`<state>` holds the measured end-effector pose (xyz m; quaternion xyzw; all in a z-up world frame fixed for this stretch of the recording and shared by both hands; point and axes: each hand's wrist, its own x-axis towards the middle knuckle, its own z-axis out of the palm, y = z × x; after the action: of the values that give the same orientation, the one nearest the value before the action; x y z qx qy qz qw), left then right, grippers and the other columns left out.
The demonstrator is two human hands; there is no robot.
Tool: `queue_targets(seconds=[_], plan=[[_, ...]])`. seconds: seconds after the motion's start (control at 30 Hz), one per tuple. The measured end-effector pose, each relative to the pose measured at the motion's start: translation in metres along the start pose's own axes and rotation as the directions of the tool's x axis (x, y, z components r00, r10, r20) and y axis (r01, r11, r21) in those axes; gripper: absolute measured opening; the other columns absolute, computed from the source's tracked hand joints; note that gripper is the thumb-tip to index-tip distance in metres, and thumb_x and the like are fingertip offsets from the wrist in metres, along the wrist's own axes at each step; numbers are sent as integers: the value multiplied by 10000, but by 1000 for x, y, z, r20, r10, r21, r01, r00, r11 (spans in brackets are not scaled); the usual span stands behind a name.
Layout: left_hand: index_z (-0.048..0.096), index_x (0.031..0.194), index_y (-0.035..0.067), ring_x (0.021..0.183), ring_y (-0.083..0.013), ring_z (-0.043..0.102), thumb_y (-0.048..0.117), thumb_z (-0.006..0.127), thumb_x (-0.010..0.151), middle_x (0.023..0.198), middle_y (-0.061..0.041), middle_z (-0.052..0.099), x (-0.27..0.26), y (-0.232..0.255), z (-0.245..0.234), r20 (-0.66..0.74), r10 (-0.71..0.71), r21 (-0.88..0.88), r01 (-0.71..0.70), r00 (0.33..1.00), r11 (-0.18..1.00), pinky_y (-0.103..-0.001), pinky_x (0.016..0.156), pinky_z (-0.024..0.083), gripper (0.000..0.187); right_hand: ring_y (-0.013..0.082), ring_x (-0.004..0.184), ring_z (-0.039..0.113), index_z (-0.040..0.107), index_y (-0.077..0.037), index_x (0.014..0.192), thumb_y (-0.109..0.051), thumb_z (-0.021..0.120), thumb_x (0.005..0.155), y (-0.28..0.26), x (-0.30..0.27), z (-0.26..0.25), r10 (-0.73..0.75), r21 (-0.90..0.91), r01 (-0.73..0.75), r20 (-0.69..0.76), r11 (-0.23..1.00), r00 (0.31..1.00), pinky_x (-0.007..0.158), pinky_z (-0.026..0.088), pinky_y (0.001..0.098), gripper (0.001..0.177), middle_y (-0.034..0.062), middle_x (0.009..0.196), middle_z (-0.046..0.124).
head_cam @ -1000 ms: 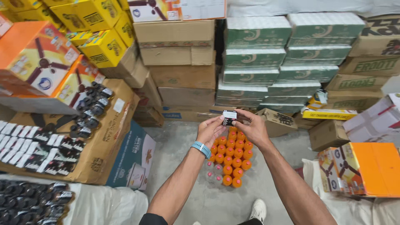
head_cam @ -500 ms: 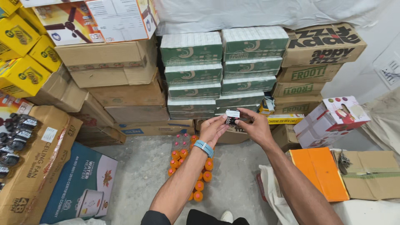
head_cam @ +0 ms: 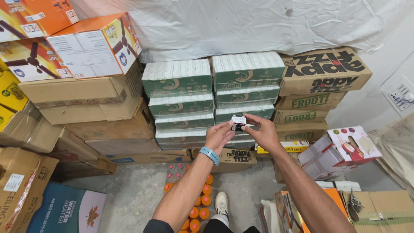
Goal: The person repeatedly picks up small white boxes from a pile and stacks them on top of larger green boxes. The action is continuous and repetitive throughout the clip.
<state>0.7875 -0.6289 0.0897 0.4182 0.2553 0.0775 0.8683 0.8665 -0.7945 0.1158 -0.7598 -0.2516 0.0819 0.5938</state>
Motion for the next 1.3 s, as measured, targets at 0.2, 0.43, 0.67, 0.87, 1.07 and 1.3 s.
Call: queue_targets(seconds=[0.2,0.43,0.67,0.87,1.07,1.3], plan=[[641,1254,-86,1020,-235,667,261,883,856,1111,-185,619,106,33,14,-29,36,53,-34,999,998,-388,957,588,581,219,1123,702,706,-125,1301,-21,811,804,29,114,2,21,-48,-20,15,999,1000,899,600,392,518,104,1166,764],[746,1179,42,1159,-311,662,301,861,876,1180,-187,706,211,98,28,-99,175,270,-142,980,952,-408,1016,548,415,235,1145,691,678,-84,1317,-11,821,803,44,237,23,16,40,-16,6,999,1000,918,612,394,538,138,1209,732],[702,1270,60,1208,-366,622,287,709,999,1209,-200,703,311,137,31,-55,359,499,-286,932,818,-483,1004,551,353,294,1148,677,666,-70,1340,-14,813,845,68,348,40,-75,71,72,44,995,996,975,553,465,518,163,1215,717],[676,1301,40,1216,-363,622,278,675,1022,1194,-201,715,389,143,31,-104,414,547,-296,904,783,-495,1012,536,367,315,1129,683,652,-24,1334,45,791,829,99,426,56,-72,125,64,65,990,995,987,541,467,528,206,1216,700],[714,1260,70,1054,-282,696,306,710,982,1029,-176,765,446,132,16,-169,423,566,-264,890,781,-421,889,579,364,311,1131,684,641,-19,1345,37,778,833,126,462,62,-33,137,17,115,990,993,982,546,443,533,210,1227,698],[749,1197,111,874,-206,736,333,735,924,879,-134,779,451,142,22,-256,393,553,-199,883,809,-358,805,598,352,333,1133,682,628,0,1353,50,752,845,129,478,66,-71,150,50,136,987,988,979,546,452,525,250,1229,687]])
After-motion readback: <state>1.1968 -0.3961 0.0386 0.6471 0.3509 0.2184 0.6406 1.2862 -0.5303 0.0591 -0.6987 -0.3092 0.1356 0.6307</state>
